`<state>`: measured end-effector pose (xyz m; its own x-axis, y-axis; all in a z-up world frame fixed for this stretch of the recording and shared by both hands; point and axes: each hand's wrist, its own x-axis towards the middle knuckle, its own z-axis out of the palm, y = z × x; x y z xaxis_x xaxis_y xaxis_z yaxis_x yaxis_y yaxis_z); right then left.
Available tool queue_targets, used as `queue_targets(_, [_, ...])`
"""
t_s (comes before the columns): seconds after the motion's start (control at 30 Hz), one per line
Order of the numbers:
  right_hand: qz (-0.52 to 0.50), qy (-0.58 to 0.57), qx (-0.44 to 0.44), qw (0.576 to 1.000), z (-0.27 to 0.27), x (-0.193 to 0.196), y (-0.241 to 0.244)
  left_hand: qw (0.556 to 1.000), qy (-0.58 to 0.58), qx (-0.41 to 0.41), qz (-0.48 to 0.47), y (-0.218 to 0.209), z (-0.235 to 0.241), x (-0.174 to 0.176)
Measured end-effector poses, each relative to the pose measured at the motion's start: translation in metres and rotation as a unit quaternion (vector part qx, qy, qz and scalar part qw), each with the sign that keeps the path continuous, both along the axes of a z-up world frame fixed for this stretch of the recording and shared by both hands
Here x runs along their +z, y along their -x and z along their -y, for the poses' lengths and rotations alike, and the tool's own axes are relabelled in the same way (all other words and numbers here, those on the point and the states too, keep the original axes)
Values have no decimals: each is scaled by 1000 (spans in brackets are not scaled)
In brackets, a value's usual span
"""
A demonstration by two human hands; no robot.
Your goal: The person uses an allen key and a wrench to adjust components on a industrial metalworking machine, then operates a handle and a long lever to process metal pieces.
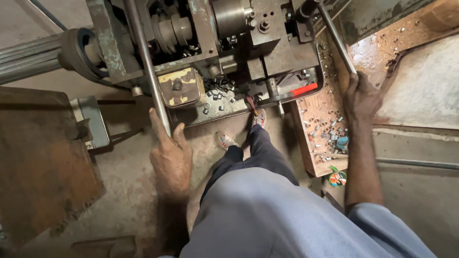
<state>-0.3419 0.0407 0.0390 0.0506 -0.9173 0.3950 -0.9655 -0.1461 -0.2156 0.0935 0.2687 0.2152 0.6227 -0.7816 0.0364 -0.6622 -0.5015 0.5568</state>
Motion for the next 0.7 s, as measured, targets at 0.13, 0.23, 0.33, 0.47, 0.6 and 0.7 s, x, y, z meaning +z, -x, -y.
queue_targets(0.13, [-9, -18, -35, 999, -10, -3, -14, 998, -54, 42, -2, 2, 2, 0])
queue_targets(0.23, [-29, -20, -38, 999, -11, 0, -17, 997, -44, 47, 51, 3, 6, 0])
queue_targets(0.33, [89, -110, -52, 989, -10, 6, -22, 999, 27, 24, 8, 3, 5, 1])
queue_targets(0.47, [44, -219, -130, 966, 6, 32, -23, 998, 25, 58, 12, 8, 8, -5])
queue_targets(0.6, [24, -318, -129, 939, 27, 53, -35, 989, 123, 83, 12, 13, 11, -14])
queue_targets(0.7, [22, -335, -104, 936, 49, 55, -46, 973, 188, 131, -35, 19, 14, -25])
